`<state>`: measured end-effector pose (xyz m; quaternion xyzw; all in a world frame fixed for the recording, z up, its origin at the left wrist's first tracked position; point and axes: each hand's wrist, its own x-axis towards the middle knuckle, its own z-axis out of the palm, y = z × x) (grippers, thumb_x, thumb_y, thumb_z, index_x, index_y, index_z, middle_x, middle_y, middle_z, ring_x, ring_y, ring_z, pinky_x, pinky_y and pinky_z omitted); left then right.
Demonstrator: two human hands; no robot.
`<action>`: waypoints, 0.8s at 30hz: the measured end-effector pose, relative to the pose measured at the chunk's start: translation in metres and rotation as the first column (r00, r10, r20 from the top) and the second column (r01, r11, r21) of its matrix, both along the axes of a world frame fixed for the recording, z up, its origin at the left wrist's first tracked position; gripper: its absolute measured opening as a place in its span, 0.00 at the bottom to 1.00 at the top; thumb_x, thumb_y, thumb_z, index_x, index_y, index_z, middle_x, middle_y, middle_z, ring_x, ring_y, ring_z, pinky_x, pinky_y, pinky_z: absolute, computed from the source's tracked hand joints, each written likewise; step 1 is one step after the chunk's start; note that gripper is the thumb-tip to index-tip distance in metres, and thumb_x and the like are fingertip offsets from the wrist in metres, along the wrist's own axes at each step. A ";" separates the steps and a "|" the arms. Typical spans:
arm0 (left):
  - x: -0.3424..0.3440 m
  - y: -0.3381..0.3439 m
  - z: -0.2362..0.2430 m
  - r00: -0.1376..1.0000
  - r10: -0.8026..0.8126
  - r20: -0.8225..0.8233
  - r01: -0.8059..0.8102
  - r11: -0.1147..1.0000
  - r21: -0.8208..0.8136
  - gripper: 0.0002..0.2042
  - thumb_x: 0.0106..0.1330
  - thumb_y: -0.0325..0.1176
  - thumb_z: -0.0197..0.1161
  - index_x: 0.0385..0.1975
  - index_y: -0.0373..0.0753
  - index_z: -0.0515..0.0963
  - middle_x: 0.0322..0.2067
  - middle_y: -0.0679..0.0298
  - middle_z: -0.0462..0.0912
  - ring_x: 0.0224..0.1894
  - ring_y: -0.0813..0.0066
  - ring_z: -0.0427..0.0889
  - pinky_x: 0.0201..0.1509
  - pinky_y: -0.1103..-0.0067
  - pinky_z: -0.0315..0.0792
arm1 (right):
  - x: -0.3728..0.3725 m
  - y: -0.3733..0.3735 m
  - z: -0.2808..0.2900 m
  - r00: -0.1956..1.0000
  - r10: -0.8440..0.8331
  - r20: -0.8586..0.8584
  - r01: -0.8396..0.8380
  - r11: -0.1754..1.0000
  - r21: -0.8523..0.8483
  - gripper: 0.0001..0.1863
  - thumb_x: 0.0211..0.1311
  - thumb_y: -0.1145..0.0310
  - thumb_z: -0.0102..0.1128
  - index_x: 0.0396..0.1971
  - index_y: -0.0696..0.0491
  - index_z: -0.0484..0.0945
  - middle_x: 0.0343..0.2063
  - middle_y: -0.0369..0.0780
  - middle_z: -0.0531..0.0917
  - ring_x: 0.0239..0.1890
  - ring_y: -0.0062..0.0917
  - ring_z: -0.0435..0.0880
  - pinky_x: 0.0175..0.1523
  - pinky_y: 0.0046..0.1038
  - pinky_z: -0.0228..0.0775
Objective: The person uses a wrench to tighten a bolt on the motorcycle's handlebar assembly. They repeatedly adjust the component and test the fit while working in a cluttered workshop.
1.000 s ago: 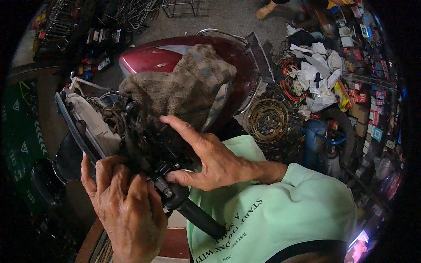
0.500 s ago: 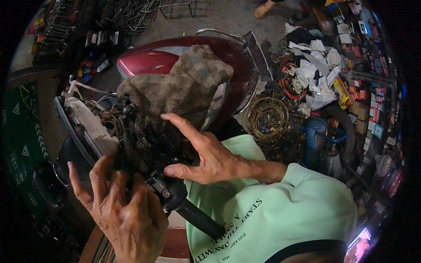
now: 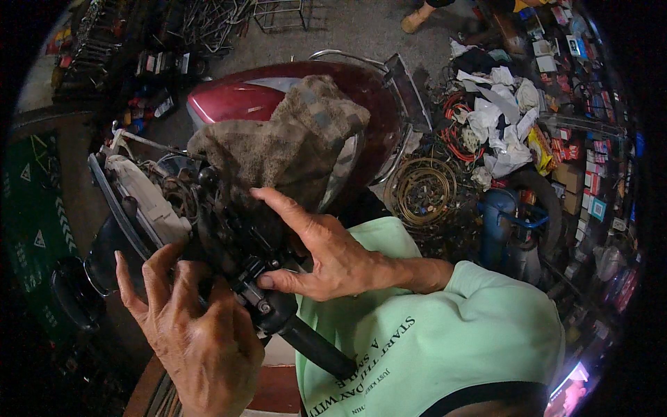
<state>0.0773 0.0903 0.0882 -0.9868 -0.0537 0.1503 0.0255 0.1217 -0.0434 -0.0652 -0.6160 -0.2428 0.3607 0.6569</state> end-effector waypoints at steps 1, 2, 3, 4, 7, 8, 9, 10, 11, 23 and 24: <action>0.002 0.001 -0.002 1.000 -0.017 0.001 0.017 1.000 -0.003 0.07 0.41 0.28 0.60 0.21 0.35 0.79 0.36 0.57 0.78 0.54 0.52 0.72 0.69 0.46 0.46 | 0.000 -0.001 -0.001 1.000 -0.011 -0.015 0.011 1.000 -0.001 0.51 0.53 0.56 0.73 0.69 0.58 0.49 0.48 0.53 0.79 0.50 0.39 0.82 0.55 0.32 0.71; 0.004 0.001 -0.003 0.999 -0.032 0.002 0.032 0.999 -0.006 0.06 0.41 0.28 0.60 0.21 0.35 0.79 0.35 0.57 0.78 0.53 0.52 0.72 0.69 0.46 0.47 | 0.000 -0.001 -0.001 0.999 -0.022 -0.029 0.022 1.000 -0.003 0.51 0.53 0.56 0.73 0.69 0.58 0.49 0.47 0.53 0.79 0.49 0.39 0.82 0.55 0.32 0.71; 0.006 0.002 -0.005 0.999 -0.047 0.002 0.047 0.999 -0.010 0.06 0.41 0.27 0.60 0.21 0.35 0.79 0.35 0.57 0.78 0.53 0.52 0.73 0.69 0.46 0.47 | 0.000 -0.001 -0.002 0.998 -0.032 -0.045 0.032 0.999 -0.003 0.51 0.53 0.56 0.73 0.69 0.58 0.49 0.47 0.53 0.79 0.49 0.39 0.82 0.55 0.32 0.71; 0.005 0.002 -0.004 0.999 -0.047 0.004 0.047 0.999 -0.008 0.06 0.41 0.27 0.60 0.21 0.35 0.79 0.34 0.57 0.78 0.53 0.52 0.73 0.69 0.46 0.47 | 0.000 -0.001 -0.002 0.999 -0.032 -0.032 0.032 0.999 0.006 0.51 0.53 0.56 0.73 0.69 0.58 0.49 0.47 0.53 0.80 0.48 0.39 0.82 0.54 0.32 0.72; 0.003 0.002 -0.004 0.999 -0.043 0.018 0.043 0.999 -0.009 0.07 0.41 0.27 0.59 0.21 0.34 0.78 0.34 0.57 0.78 0.52 0.53 0.73 0.69 0.47 0.48 | -0.003 0.001 -0.006 0.997 -0.065 0.036 0.064 0.997 0.039 0.52 0.53 0.53 0.71 0.69 0.58 0.49 0.44 0.53 0.81 0.46 0.41 0.83 0.52 0.34 0.73; 0.003 0.002 -0.005 0.999 -0.039 0.028 0.039 0.999 -0.012 0.07 0.41 0.27 0.59 0.21 0.34 0.78 0.34 0.57 0.77 0.52 0.53 0.73 0.69 0.47 0.48 | -0.004 0.002 -0.008 0.992 -0.097 0.077 0.093 0.994 0.056 0.51 0.54 0.52 0.70 0.69 0.59 0.49 0.43 0.53 0.81 0.45 0.44 0.83 0.50 0.36 0.74; 0.003 0.001 -0.006 0.999 -0.036 0.038 0.036 0.999 -0.015 0.07 0.40 0.27 0.59 0.21 0.34 0.78 0.33 0.57 0.77 0.52 0.53 0.73 0.69 0.47 0.48 | -0.005 0.003 -0.010 0.985 -0.129 0.118 0.121 0.990 0.073 0.51 0.54 0.50 0.69 0.69 0.59 0.48 0.42 0.54 0.82 0.44 0.46 0.83 0.49 0.38 0.75; 0.003 0.002 -0.007 0.999 -0.035 0.035 0.035 0.999 -0.020 0.07 0.41 0.27 0.59 0.21 0.33 0.77 0.33 0.57 0.77 0.51 0.52 0.73 0.69 0.47 0.48 | -0.004 0.002 -0.010 0.987 -0.112 0.113 0.106 0.993 0.060 0.51 0.54 0.51 0.69 0.69 0.59 0.48 0.42 0.54 0.82 0.44 0.46 0.83 0.49 0.38 0.75; 0.003 0.003 -0.007 0.999 -0.035 0.032 0.035 0.999 -0.026 0.07 0.41 0.27 0.59 0.21 0.33 0.77 0.33 0.57 0.77 0.51 0.52 0.73 0.69 0.47 0.48 | -0.002 0.001 -0.009 0.990 -0.095 0.108 0.091 0.995 0.046 0.51 0.54 0.51 0.69 0.69 0.59 0.48 0.42 0.55 0.81 0.45 0.46 0.83 0.50 0.38 0.75; 0.008 0.005 -0.007 0.992 -0.126 0.006 0.126 0.991 -0.045 0.10 0.39 0.25 0.60 0.25 0.32 0.74 0.32 0.55 0.72 0.48 0.54 0.72 0.70 0.46 0.45 | 0.004 -0.004 0.000 0.992 -0.069 0.108 0.065 0.997 0.038 0.50 0.53 0.56 0.72 0.69 0.57 0.51 0.45 0.52 0.81 0.47 0.37 0.84 0.52 0.32 0.73; 0.010 0.006 -0.005 0.992 -0.129 -0.005 0.129 0.989 -0.068 0.12 0.37 0.25 0.62 0.26 0.32 0.75 0.32 0.56 0.72 0.49 0.56 0.72 0.71 0.46 0.43 | 0.005 -0.003 0.000 0.990 -0.073 0.121 0.069 0.997 0.043 0.50 0.53 0.56 0.72 0.69 0.57 0.51 0.45 0.52 0.81 0.48 0.38 0.83 0.52 0.32 0.73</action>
